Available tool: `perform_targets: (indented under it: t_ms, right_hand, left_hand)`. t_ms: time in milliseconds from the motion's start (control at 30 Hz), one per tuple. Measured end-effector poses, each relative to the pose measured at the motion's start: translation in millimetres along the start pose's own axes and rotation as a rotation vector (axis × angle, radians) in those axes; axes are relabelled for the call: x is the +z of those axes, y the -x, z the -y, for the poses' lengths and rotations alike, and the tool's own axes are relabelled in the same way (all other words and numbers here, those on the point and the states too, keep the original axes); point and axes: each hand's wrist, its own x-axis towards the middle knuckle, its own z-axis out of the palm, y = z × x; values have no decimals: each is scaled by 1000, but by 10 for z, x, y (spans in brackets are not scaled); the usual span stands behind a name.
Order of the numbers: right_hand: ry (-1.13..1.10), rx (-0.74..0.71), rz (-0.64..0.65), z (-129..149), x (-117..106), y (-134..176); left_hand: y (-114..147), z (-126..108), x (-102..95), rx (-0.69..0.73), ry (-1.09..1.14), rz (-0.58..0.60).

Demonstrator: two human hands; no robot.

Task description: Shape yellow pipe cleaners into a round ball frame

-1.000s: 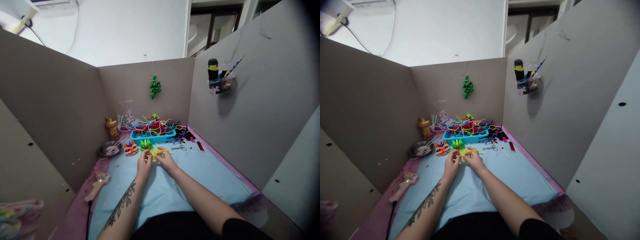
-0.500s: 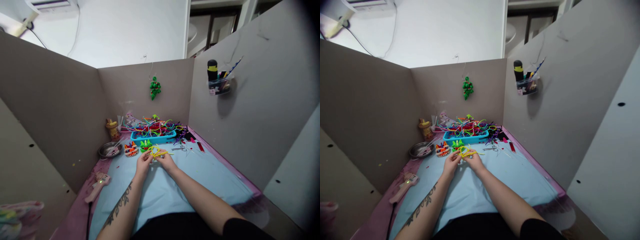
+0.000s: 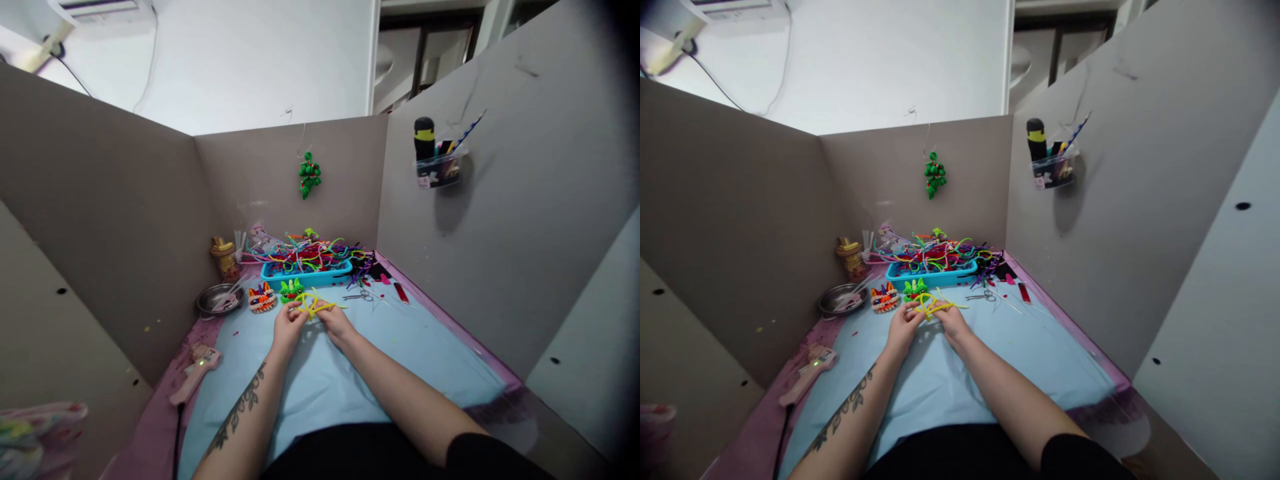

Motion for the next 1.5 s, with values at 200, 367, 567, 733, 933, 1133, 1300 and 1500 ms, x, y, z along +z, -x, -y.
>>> perform_targets:
  t_ms: [200, 367, 567, 733, 933, 1133, 1300, 1500]
  right_hand:
    - [-56, 52, -32, 43, 23, 26]
    - [-26, -17, 14, 72, 22, 35]
    - [5, -55, 22, 49, 36, 54]
    - [-39, -3, -117, 44, 37, 51]
    - [65, 36, -139, 36, 5, 27]
    - [678, -360, -315, 136, -85, 85]
    - [1138, -654, -205, 285, -101, 171]
    - [1138, -585, -107, 256, -136, 128]
  left_hand:
    - [-12, 39, 7, 6, 25, 10]
    - [-28, 32, -12, 2, 39, -24]
    - [-19, -5, -12, 48, 35, -59]
    - [-26, 12, -9, 42, 7, -89]
    - [-26, 6, -4, 30, 21, -62]
    - [-33, -20, -34, -2, 31, -156]
    - [-32, -28, -54, -43, 35, -183]
    - [-35, -23, -44, -76, 26, -141]
